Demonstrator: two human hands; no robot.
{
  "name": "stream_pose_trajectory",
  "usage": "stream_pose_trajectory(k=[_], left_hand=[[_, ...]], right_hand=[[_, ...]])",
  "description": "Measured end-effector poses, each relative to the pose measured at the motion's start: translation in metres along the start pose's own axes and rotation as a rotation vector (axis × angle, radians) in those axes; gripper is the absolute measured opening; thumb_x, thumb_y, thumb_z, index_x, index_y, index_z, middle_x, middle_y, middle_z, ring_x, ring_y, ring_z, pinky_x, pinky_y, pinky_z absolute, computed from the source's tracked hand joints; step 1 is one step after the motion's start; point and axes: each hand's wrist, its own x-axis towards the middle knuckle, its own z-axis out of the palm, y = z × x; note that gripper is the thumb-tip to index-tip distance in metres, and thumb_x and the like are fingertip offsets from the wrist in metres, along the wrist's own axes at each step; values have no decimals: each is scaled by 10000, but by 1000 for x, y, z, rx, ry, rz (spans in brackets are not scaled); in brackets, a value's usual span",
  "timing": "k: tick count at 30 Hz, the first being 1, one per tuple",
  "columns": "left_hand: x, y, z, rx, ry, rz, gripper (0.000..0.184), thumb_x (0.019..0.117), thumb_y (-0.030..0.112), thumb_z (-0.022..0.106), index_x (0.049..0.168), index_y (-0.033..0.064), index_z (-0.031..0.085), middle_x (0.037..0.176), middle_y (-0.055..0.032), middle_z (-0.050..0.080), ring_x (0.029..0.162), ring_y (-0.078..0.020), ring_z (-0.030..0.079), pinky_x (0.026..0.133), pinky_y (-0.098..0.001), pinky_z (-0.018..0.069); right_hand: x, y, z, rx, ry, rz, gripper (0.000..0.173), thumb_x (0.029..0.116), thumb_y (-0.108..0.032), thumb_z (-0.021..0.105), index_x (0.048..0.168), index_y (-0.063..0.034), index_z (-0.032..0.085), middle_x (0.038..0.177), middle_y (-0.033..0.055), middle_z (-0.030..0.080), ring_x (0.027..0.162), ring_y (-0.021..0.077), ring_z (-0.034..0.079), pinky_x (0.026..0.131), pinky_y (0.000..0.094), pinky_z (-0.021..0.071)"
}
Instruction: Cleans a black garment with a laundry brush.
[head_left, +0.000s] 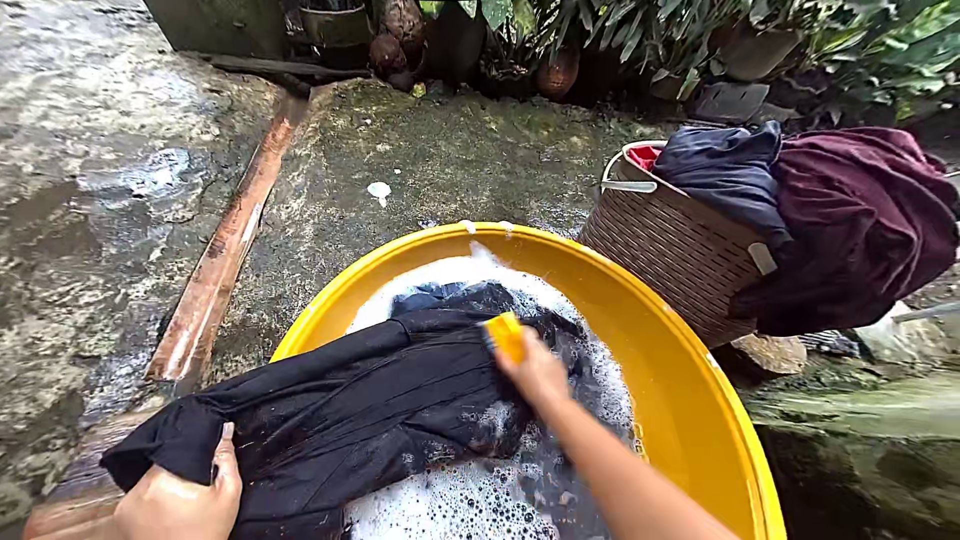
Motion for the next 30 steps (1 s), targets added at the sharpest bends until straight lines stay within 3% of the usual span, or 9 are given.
stream_pose_trajectory(k=[2,5,9,12,17,21,26,28,30], left_hand=[[3,5,0,17,-1,-19,447,1028,273,573,1069,-159,681,978,-351,711,948,-505,720,868,-603,543],[0,7,-1,46,-8,-46,451,1032,285,562,1066,-147,687,972,-346,713,942,-506,720,853,-610,545],[-1,5,1,32,7,-34,427,1027,267,584,1076,-144,688,989,-328,722,967,-470,728,888,-569,548],[-1,4,-2,15,-14,-39,448,1031,274,584,1083,-160,683,1003,-339,716,988,-472,722,916,-566,540],[0,4,0,9,-10,-34,476,1024,300,564,1075,-160,675,985,-360,705,954,-500,717,872,-607,537],[0,9,0,36,5,-35,484,1020,317,552,1050,-146,688,935,-350,710,891,-519,721,800,-643,541],[0,2,3,9,-1,-58,503,1022,335,556,1080,-148,683,974,-356,708,934,-517,716,844,-652,530],[-4,-3,4,-16,-4,-57,525,1019,349,557,1096,-158,673,992,-368,700,951,-525,709,857,-656,525],[-1,-3,4,-19,-1,-60,522,1018,348,560,1092,-155,675,993,-366,701,955,-522,708,863,-645,525]], right_hand=[[42,51,-17,-37,-27,277,673,994,-477,638,1485,-51,463,1246,299,661,1134,493,661,923,682,514],[51,32,-31,177,38,425,683,1009,-483,612,1485,-28,434,1200,317,665,1125,490,661,932,676,511],[-52,-97,-16,314,-48,-201,672,898,-430,741,1415,-53,536,1040,171,724,908,336,728,780,551,600],[-74,-109,19,190,17,-619,648,866,-479,756,1371,-86,650,1044,162,736,846,309,741,700,507,609],[29,31,-4,-9,8,49,682,976,-455,677,1484,-50,470,1205,288,678,1046,491,688,853,693,534],[63,45,-18,17,2,394,678,1002,-500,619,1462,-32,449,1185,295,681,1113,470,679,907,657,529],[-20,-66,-18,217,-69,-75,654,933,-454,704,1422,-66,507,1047,201,716,953,394,713,820,612,569],[-36,-63,-3,122,-102,-226,695,913,-500,722,1455,-109,532,1116,177,718,974,371,721,826,596,575],[-8,-22,1,69,-77,-97,695,936,-495,712,1471,-101,508,1126,229,716,1002,438,711,839,663,553]])
